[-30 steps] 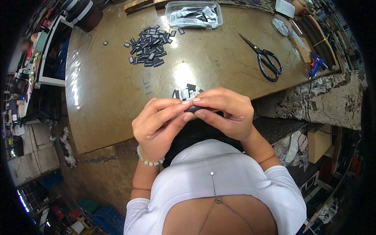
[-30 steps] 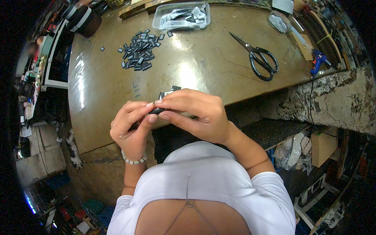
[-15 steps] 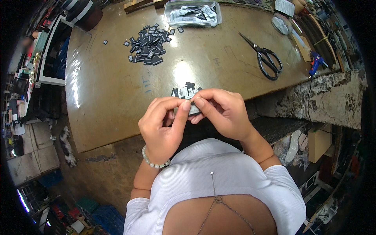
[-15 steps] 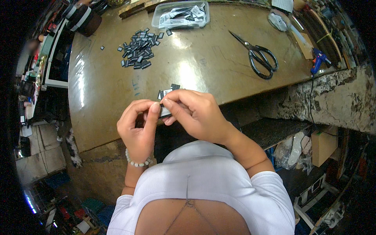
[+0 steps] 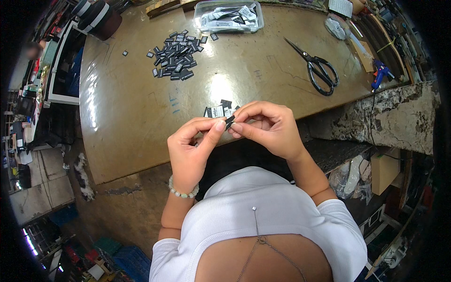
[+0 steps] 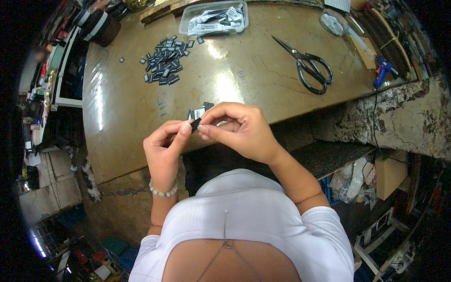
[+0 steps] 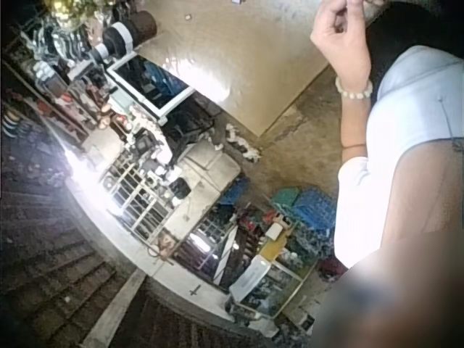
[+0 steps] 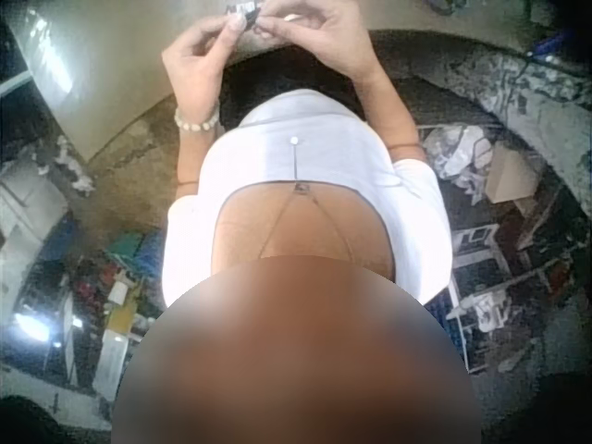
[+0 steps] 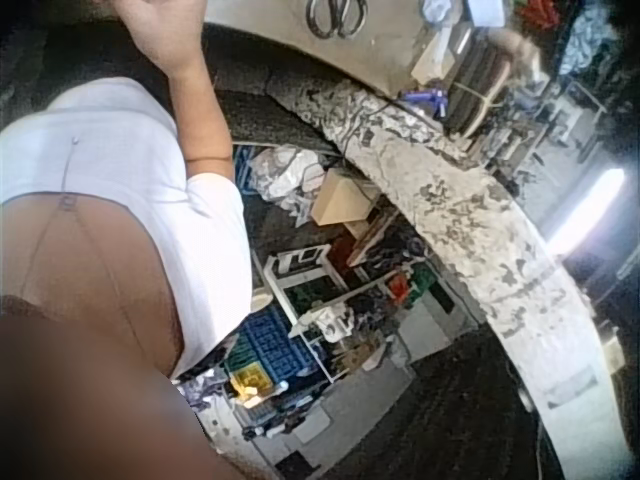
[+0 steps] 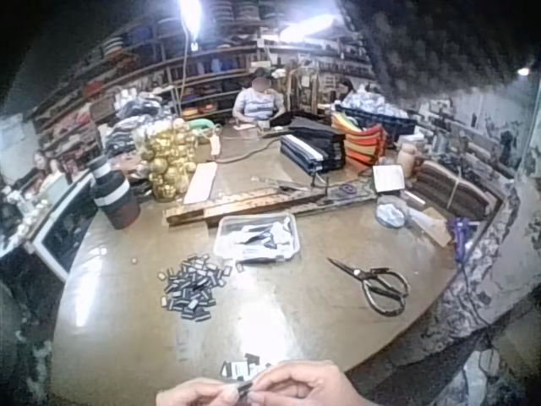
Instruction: The person repeatedly picks small rectangular labels from a pile on the table, folds each one in half, and places it back on the table. The person then picks up a stack of black fabric strips and separates them.
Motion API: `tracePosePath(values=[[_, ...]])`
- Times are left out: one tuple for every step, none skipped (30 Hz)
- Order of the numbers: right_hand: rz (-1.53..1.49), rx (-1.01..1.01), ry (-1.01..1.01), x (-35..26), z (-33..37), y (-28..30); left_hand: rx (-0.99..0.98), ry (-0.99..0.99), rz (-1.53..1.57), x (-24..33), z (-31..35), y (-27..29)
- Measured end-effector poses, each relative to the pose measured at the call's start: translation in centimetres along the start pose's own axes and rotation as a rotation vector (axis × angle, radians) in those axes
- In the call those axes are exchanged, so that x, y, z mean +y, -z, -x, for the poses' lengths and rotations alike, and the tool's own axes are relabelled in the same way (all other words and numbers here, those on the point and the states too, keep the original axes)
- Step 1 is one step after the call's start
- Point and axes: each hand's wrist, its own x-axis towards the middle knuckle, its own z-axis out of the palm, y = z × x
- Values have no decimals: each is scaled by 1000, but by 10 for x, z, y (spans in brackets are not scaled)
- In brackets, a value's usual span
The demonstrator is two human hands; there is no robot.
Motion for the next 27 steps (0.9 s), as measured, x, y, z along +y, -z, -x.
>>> tracePosePath(values=[[-48,15,-30,0,0,0,-3,-24,-25,0,1,0],[-35,28,-41,0,1,-1,-5,-54,-55,0,2,0],[-17,46,-53,-1,1,-1,-9,-70,-80,0,2,-1],[-7,64,-51,-1,2,-1,-12,-93,-110,0,2,-1],[6,69,-55,-1,2,-2,-13,-116,-135,-1,2,-1],[11,74,-45,-1,2,-2,-4,-119,-145,-2,2,-1],[17,79,-36,-1,2,-3,5,-122,-152,-3,1,-2],[40,88,-26,0,1,-3,14,-120,-160,-4,0,-2],[64,97,-16,0,1,-4,12,-133,-162,-4,-1,-2],[80,107,-1,1,1,-4,11,-138,-167,-5,-1,-2],[87,116,11,2,0,-4,12,-146,-170,-5,-1,-2],[86,125,29,3,0,-4,13,-128,-159,-5,-1,-2],[79,136,44,4,-1,-4,17,-112,-147,-5,-1,-2],[80,130,45,5,-1,-4,20,-100,-133,-5,-1,-2],[75,127,43,5,-1,-4,21,-97,-131,-4,-1,-2],[61,123,47,5,-1,-4,22,-98,-128,-4,-1,-2],[69,125,48,5,-2,-4,23,-93,-128,-4,-1,-2],[68,126,56,6,-2,-5,23,-96,-125,-4,-1,-2],[63,130,61,6,-2,-5,24,-92,-127,-3,-1,-2],[61,130,58,6,-2,-6,28,-90,-127,-3,-1,-2],[55,133,53,6,-3,-6,28,-83,-127,-3,-1,-2],[50,136,48,6,-3,-6,30,-79,-126,-3,-1,-2],[58,132,35,6,-3,-6,33,-75,-123,-3,-1,-2],[65,127,22,6,-3,-6,33,-78,-126,-2,-1,-2],[60,125,21,6,-3,-6,33,-81,-129,-2,-1,-2],[65,130,20,7,-3,-6,34,-80,-130,-2,-1,-2],[58,139,30,7,-3,-6,34,-82,-128,-2,-1,-2]])
